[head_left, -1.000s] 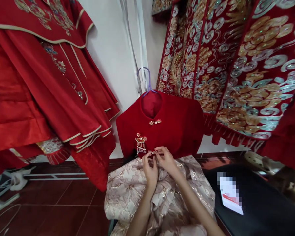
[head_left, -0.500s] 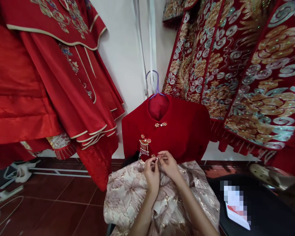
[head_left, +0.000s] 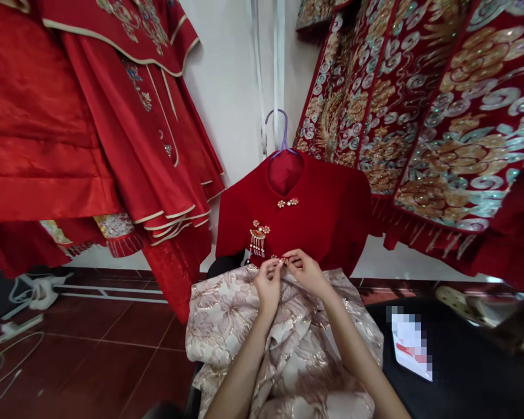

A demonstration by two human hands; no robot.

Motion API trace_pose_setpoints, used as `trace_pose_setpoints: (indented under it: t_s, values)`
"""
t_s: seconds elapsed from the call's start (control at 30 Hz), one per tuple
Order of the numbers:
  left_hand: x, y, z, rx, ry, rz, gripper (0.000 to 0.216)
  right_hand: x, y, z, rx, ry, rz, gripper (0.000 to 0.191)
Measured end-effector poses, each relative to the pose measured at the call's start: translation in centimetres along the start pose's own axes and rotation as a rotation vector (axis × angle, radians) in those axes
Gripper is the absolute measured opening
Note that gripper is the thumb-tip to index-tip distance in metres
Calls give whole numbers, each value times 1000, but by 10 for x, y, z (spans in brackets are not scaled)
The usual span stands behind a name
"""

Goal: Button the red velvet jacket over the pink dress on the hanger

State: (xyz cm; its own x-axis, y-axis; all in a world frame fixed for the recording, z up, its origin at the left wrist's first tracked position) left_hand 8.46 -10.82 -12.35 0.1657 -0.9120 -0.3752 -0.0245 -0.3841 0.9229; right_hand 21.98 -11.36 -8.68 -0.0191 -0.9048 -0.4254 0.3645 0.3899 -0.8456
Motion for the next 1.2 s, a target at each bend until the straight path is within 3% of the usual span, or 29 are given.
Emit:
trace_pose_setpoints:
  t_s: [0.37,0.63,0.8,1.03,1.2]
  values:
    - [13,10,9,-24,76,-58,20,14,-3,-16,-10,139,86,17]
    - [9,15,2,-110,-37,-101,27,10,6,-15,-63,146,88,31]
    - [2,13,-7,-135,-108,-165,29,5,17,-10,-20,253,80,22]
    - [-13,-5,-7,-15,-69,88,23,16,1,4,-104,381,78,19]
    - [-52,15,0,337,129,221,20,24,-12,15,-75,390,52,23]
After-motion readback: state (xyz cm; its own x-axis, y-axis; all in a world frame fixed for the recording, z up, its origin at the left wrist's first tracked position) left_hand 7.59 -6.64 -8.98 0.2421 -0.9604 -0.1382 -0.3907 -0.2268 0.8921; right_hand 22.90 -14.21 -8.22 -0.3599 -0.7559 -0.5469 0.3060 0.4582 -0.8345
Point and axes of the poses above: each hand's wrist, its own x-axis away from the middle knuckle, its own z-axis out of the back of the hand, y = z × x, the point moved 6 cm from there along -x, towards the middle knuckle, and after that the axes turned 3 degrees about z, right-handed, at the moved point
